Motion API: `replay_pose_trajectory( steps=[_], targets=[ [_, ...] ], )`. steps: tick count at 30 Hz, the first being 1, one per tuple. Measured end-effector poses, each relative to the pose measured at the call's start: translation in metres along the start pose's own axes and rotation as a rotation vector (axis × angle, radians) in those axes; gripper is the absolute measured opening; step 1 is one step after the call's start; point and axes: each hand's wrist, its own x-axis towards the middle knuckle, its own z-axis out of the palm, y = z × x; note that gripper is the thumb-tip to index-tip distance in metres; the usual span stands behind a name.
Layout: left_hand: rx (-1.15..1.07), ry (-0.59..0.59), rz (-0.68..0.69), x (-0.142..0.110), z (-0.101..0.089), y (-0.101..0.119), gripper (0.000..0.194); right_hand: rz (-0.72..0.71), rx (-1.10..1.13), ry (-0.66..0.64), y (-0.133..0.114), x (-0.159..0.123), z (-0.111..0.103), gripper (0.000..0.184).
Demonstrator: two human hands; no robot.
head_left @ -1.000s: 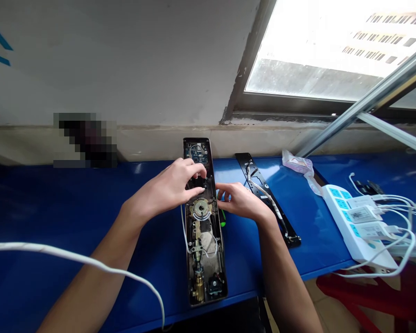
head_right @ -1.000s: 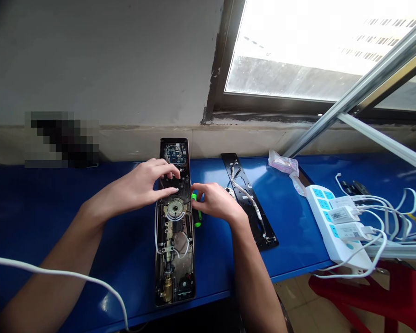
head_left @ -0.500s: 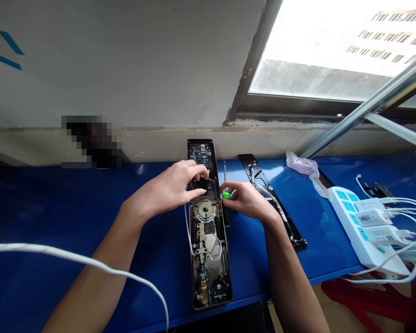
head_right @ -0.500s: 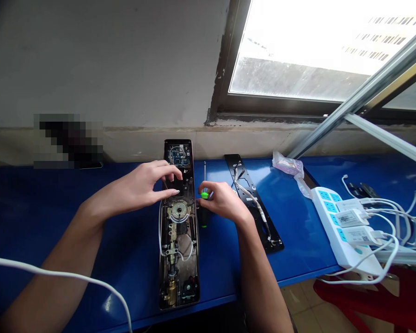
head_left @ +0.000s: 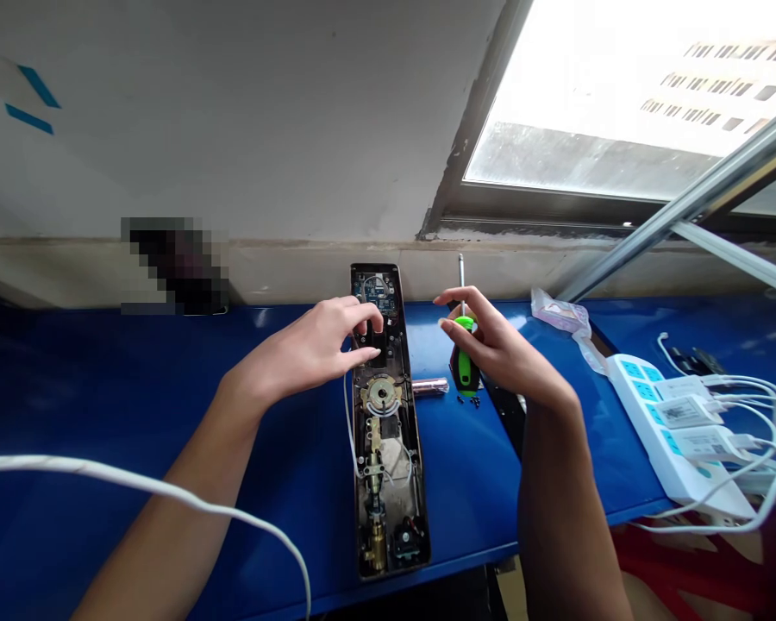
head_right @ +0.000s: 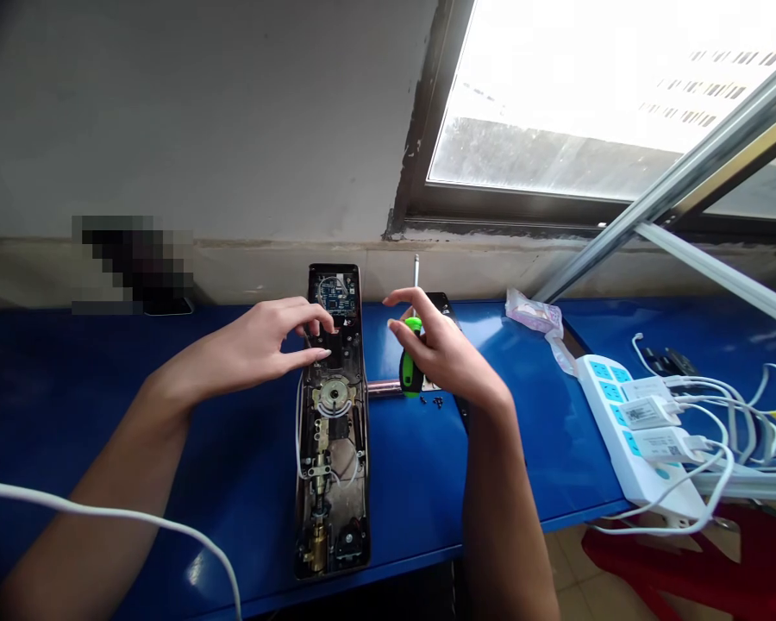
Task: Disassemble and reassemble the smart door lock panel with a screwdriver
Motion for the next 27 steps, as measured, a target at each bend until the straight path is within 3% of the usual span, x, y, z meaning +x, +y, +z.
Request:
replay_pose_trajectory(
  steps=[3, 5, 7, 10, 13, 18, 23, 27],
  targets=[
    [0.033, 0.045, -0.037, 0.0, -0.002, -0.005, 0.022, -0.099, -0.211, -0.259, -0.031, 0.001, -0.023, 0.055],
    [0.049, 0.086, -0.069, 0.0, -0.003, -0.01, 0.028, -0.169, -0.338, -0.293, -0.047, 0.001, -0.033, 0.065],
    [0.065, 0.129, -0.083, 0.0, -0.003, -0.013, 0.039, -0.208, -0.375, -0.23, -0.057, -0.001, -0.037, 0.064],
    [0.086, 0.185, -0.053, 0.001, -0.001, -0.015, 0.051, -0.255, -0.348, -0.06, -0.062, -0.003, -0.038, 0.043],
    [0.098, 0.23, -0.046, 0.003, 0.002, -0.015, 0.045, -0.27, -0.274, 0.075, -0.06, -0.005, -0.039, 0.028],
    [0.091, 0.27, -0.093, 0.005, 0.003, -0.014, 0.04, -0.357, -0.198, 0.211, -0.059, -0.008, -0.044, 0.024],
    [0.029, 0.126, 0.062, 0.005, 0.005, -0.002, 0.03, -0.405, -0.138, 0.384, -0.065, -0.003, -0.035, 0.039],
    [-0.025, 0.037, 0.149, 0.005, 0.01, 0.007, 0.031, -0.443, -0.159, 0.352, -0.066, 0.005, -0.025, 0.044]
  ],
)
